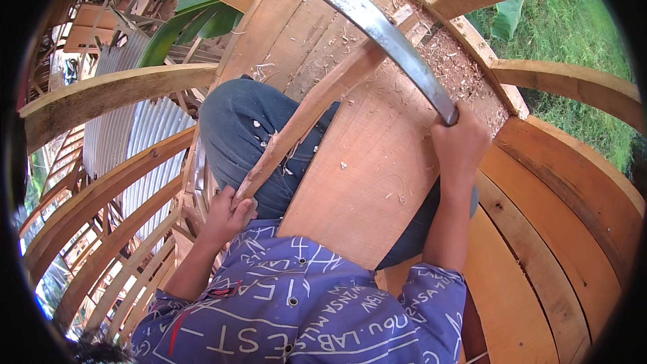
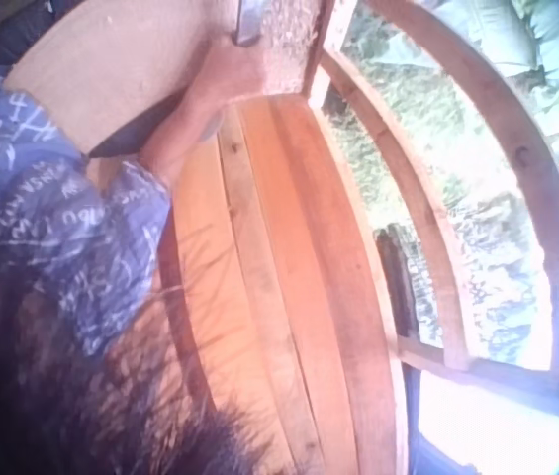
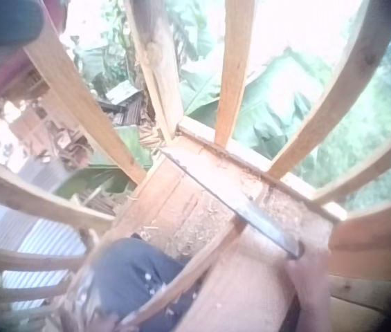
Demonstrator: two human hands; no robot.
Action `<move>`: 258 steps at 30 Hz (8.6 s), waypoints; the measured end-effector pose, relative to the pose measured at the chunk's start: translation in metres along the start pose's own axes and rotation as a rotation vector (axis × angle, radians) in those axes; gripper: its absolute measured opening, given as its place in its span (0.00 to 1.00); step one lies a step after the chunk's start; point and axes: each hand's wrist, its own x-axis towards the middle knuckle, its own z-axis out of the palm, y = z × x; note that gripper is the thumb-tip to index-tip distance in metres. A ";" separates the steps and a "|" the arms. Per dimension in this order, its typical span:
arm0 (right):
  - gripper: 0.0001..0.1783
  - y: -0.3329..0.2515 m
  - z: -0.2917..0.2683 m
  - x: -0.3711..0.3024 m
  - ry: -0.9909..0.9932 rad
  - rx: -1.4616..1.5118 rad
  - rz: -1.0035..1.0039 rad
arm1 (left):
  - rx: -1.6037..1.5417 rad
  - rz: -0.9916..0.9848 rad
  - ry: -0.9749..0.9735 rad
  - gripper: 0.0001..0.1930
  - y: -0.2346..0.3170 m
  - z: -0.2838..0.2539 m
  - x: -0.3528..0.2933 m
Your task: The person sits cross-legged on a wooden platform and uses a curved blade to shave and shape a thin wooden stick. They hold the stick with their left hand and repeatedly draw the blade along its length to remove thin shavings, refining the stick's profile.
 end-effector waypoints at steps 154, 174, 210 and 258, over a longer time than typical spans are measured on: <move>0.09 0.014 -0.021 -0.028 0.276 0.535 -0.244 | 0.275 0.237 0.122 0.18 0.131 0.049 -0.020; 0.10 0.019 -0.025 -0.027 0.324 0.595 -0.145 | 0.213 0.259 0.022 0.19 0.136 0.058 -0.019; 0.13 0.012 -0.020 -0.028 0.353 0.527 -0.142 | -0.105 0.238 -0.245 0.11 0.126 0.048 -0.022; 0.12 0.063 0.001 -0.009 0.368 0.585 0.100 | -0.189 0.235 -0.256 0.11 0.081 0.039 -0.016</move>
